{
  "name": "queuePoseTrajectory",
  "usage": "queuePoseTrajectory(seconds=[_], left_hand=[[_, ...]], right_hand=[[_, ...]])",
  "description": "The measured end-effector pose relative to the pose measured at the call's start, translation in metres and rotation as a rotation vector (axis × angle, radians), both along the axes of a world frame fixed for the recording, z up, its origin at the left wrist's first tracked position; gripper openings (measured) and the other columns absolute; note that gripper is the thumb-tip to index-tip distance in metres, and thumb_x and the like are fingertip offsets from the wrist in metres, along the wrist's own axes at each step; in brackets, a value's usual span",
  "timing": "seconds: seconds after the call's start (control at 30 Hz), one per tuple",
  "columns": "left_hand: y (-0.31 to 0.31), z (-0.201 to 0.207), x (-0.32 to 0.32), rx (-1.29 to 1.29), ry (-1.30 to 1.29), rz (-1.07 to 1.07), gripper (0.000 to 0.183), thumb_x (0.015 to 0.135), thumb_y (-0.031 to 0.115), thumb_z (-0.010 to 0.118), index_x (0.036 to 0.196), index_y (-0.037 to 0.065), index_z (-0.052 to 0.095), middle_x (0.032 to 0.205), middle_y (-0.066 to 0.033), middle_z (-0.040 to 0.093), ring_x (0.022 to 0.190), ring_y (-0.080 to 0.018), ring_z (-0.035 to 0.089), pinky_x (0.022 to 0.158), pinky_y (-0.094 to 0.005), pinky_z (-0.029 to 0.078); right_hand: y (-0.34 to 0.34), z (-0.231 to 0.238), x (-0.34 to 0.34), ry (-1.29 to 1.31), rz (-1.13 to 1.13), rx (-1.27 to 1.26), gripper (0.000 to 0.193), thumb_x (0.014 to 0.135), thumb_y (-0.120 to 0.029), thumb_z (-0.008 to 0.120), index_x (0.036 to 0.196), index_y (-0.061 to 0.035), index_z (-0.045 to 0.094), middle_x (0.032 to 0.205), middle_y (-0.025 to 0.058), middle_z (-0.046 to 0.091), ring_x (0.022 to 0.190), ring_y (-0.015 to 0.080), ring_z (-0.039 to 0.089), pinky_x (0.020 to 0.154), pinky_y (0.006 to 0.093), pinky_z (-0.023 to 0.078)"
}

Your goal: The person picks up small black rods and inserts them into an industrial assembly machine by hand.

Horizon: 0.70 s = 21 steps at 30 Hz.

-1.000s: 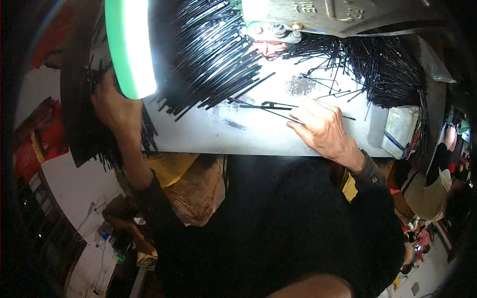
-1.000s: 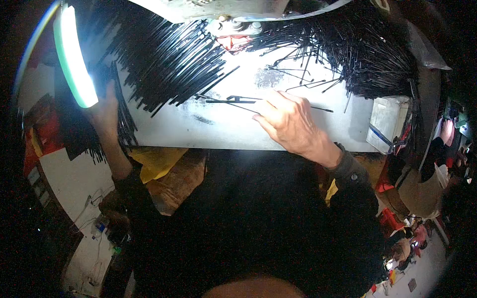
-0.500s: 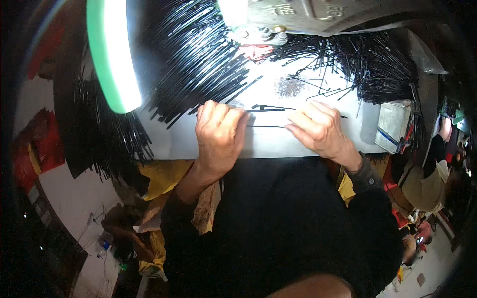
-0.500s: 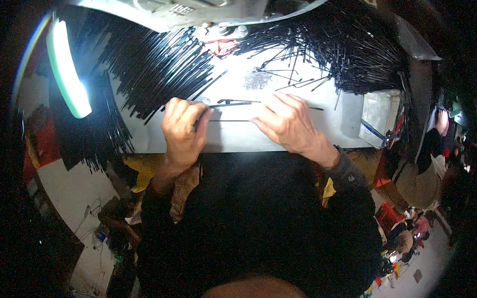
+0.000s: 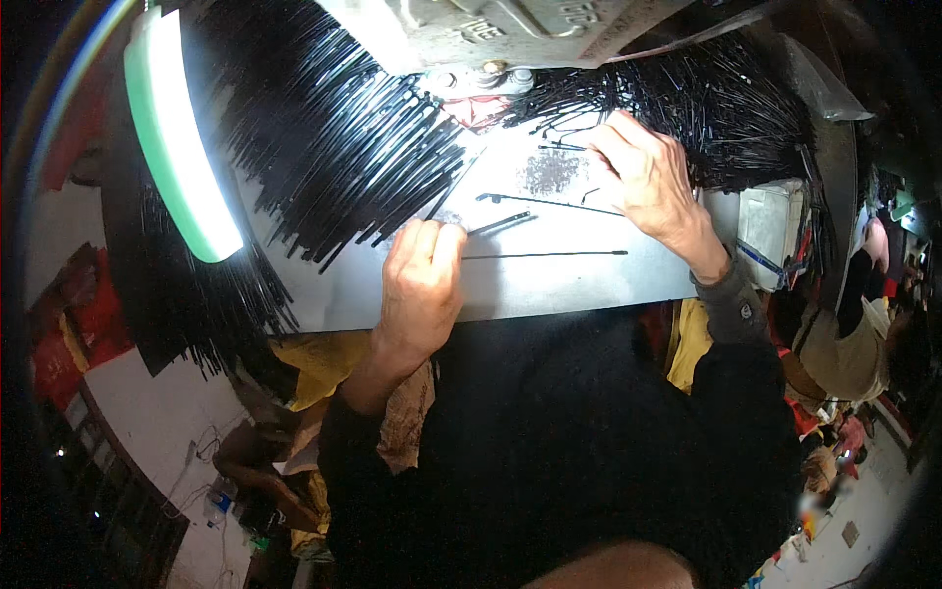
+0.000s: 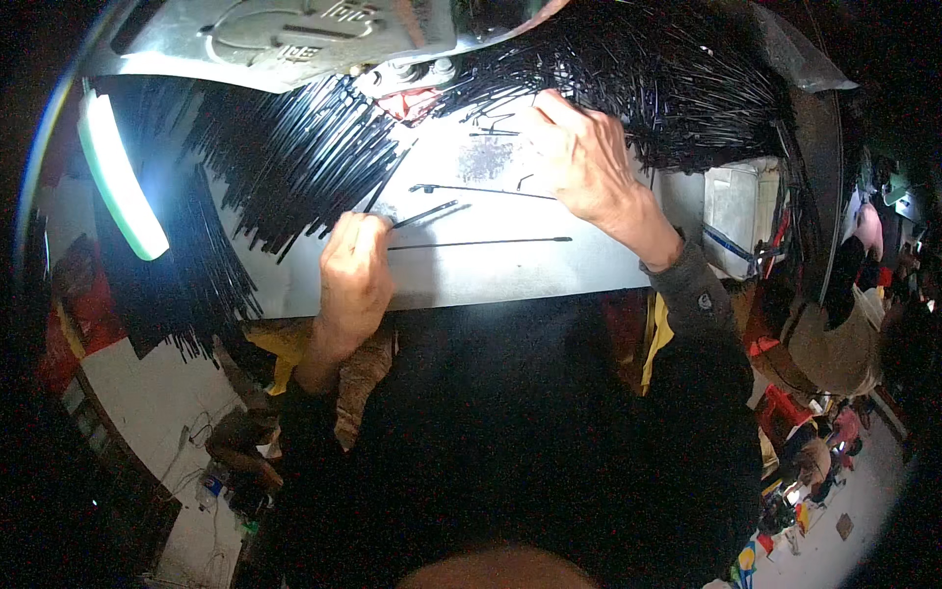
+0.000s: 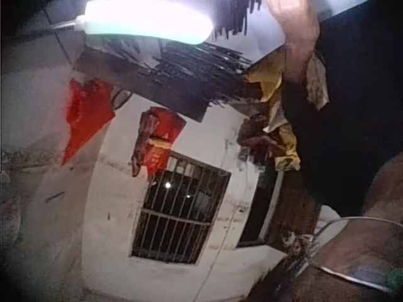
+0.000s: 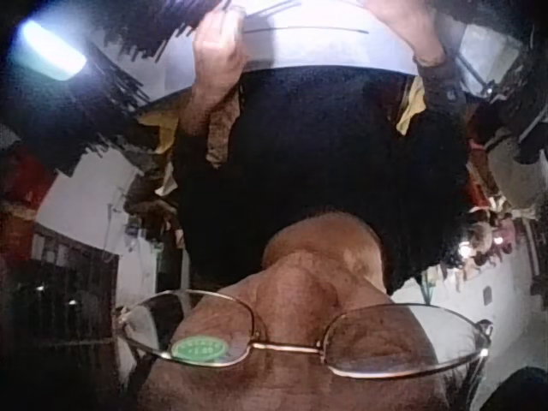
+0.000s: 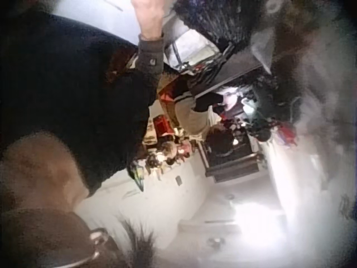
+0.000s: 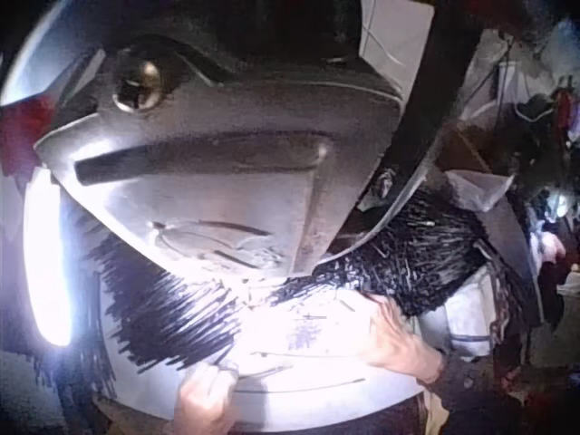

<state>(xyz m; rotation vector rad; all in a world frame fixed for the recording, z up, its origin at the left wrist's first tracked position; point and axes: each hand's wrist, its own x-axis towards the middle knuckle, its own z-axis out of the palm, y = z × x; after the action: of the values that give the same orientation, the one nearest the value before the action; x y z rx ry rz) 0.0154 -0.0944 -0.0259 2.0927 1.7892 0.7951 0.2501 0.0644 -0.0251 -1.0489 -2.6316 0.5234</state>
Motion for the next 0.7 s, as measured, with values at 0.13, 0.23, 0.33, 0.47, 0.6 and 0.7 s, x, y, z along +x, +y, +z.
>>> queuePoseTrajectory(seconds=[0.13,0.23,0.33,0.47,0.6,0.7], left_hand=[[0.009,0.019,-0.004,-0.100,-0.452,0.078,0.023,0.079,-0.012,0.052,0.100,-0.005,0.059,0.081,-0.0134,0.059,0.069,-0.0214,0.057,0.065,-0.0300,0.048],[0.029,0.017,-0.007,-0.149,-0.712,0.195,0.023,0.089,-0.008,0.049,0.109,-0.007,0.061,0.081,-0.0089,0.063,0.066,-0.0099,0.054,0.063,-0.0219,0.047],[0.046,0.017,-0.008,-0.184,-0.941,0.205,0.021,0.092,-0.006,0.045,0.107,-0.005,0.060,0.081,-0.0049,0.059,0.064,-0.0067,0.050,0.060,-0.0186,0.043],[0.059,0.009,-0.007,-0.148,-0.801,0.224,0.022,0.092,-0.006,0.044,0.109,-0.003,0.058,0.079,-0.0019,0.054,0.060,-0.0042,0.043,0.055,-0.0168,0.037],[0.062,0.006,-0.006,-0.004,-0.598,0.173,0.041,0.081,-0.014,0.045,0.118,0.000,0.057,0.080,-0.0132,0.057,0.068,-0.0192,0.056,0.065,-0.0280,0.047],[0.062,0.004,-0.008,0.043,-0.511,0.157,0.045,0.079,-0.015,0.047,0.121,0.000,0.056,0.081,-0.0142,0.056,0.070,-0.0210,0.056,0.067,-0.0292,0.046]], right_hand=[[-0.012,0.016,-0.008,0.091,-0.078,-0.150,0.017,0.079,0.004,0.058,0.094,-0.0018,0.063,0.079,0.0087,0.058,0.066,0.0214,0.060,0.058,0.0324,0.048],[-0.013,0.008,-0.017,0.244,-0.008,-0.104,0.015,0.078,0.005,0.057,0.091,0.0005,0.063,0.076,0.0087,0.057,0.062,0.0214,0.058,0.056,0.0332,0.047],[-0.016,0.015,-0.034,0.340,0.045,-0.106,0.014,0.076,0.003,0.061,0.090,0.0015,0.065,0.070,0.0074,0.056,0.054,0.0183,0.051,0.051,0.0307,0.043],[-0.028,0.024,-0.062,0.401,-0.042,-0.217,0.013,0.077,-0.005,0.064,0.090,-0.0009,0.066,0.069,0.0085,0.060,0.052,0.0139,0.055,0.047,0.0283,0.045],[-0.028,0.026,-0.071,0.497,-0.051,-0.254,0.017,0.079,-0.005,0.067,0.095,-0.0005,0.065,0.065,0.0065,0.058,0.051,0.0087,0.052,0.046,0.0255,0.043],[-0.027,0.027,-0.075,0.525,-0.058,-0.281,0.017,0.080,-0.004,0.067,0.097,-0.0004,0.065,0.065,0.0053,0.057,0.052,0.0049,0.048,0.046,0.0235,0.042]])
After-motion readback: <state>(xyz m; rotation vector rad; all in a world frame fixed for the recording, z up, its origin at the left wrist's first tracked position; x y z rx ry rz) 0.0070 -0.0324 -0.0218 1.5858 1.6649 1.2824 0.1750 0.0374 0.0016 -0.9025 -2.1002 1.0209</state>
